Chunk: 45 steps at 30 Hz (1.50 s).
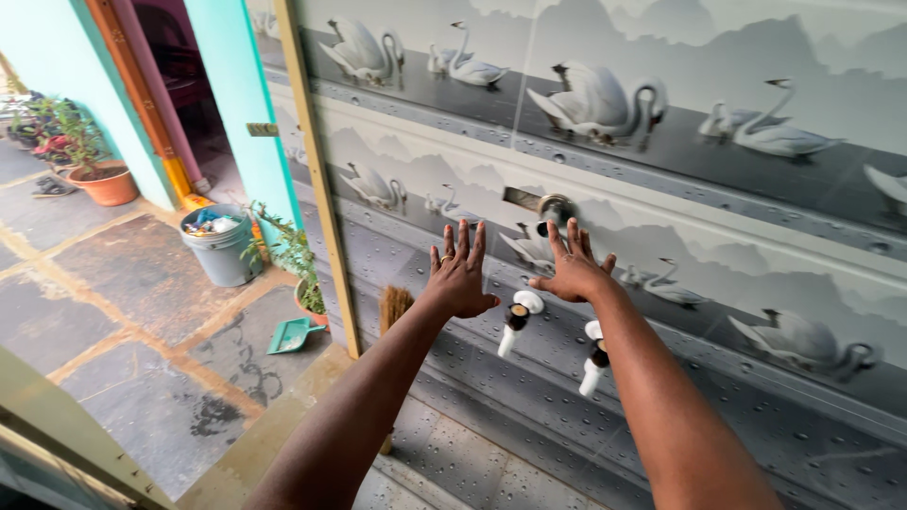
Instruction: The person uses a traditional straw broom to sweep the tiled walls and ceiling of a bathroom. They move the broom across the wall surfaces and the ceiling to remove dust or debris.
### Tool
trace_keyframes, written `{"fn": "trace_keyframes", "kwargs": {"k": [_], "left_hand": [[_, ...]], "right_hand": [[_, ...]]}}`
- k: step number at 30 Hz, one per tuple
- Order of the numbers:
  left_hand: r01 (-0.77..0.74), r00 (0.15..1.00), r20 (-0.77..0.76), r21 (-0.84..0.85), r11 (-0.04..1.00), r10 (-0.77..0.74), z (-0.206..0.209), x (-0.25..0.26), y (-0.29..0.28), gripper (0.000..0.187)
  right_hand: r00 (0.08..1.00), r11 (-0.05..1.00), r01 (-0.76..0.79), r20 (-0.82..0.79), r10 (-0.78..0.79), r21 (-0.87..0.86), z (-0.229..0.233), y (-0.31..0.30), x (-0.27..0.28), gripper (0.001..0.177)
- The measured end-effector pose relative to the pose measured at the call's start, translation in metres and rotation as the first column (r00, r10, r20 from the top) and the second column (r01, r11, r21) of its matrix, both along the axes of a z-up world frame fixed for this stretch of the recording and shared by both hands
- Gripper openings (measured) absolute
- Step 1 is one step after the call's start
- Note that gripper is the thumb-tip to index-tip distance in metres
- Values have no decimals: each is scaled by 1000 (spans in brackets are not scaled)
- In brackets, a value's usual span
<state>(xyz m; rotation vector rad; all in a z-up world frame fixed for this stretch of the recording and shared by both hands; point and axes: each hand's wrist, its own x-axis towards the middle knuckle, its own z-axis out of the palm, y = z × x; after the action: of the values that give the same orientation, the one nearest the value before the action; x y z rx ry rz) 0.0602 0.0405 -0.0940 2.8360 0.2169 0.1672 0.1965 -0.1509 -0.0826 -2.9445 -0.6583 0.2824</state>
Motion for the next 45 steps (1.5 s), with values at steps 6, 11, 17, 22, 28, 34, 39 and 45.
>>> {"fn": "trace_keyframes", "kwargs": {"k": [6, 11, 17, 22, 28, 34, 39, 45], "left_hand": [[-60, 998, -7, -30, 998, 60, -19, -13, 86, 138], [-122, 989, -87, -16, 992, 120, -34, -16, 167, 137], [-163, 983, -92, -41, 986, 159, -77, -16, 256, 132], [-196, 978, -93, -117, 974, 186, -144, -13, 296, 131], [-256, 951, -221, -167, 952, 217, -237, -6, 315, 132], [-362, 902, -330, -221, 906, 280, -322, 18, 314, 128], [-420, 873, -379, -266, 868, 306, -374, 30, 312, 125], [-485, 826, -455, -276, 830, 332, -410, 44, 310, 120]], "right_hand": [[997, 998, -68, -18, 68, 4, -21, 89, 3, 122], [992, 995, -96, -86, 94, -24, -44, 176, 8, 116], [974, 992, -120, -196, 111, -35, -98, 258, 21, 113], [950, 987, -141, -291, 112, -80, -177, 305, 33, 115], [910, 966, -201, -395, 124, -160, -290, 345, 47, 116], [858, 971, -196, -503, 102, -138, -414, 380, 64, 112], [815, 999, 8, -580, 12, 32, -503, 392, 77, 111], [757, 960, 212, -651, -44, 181, -561, 411, 104, 105]]}}
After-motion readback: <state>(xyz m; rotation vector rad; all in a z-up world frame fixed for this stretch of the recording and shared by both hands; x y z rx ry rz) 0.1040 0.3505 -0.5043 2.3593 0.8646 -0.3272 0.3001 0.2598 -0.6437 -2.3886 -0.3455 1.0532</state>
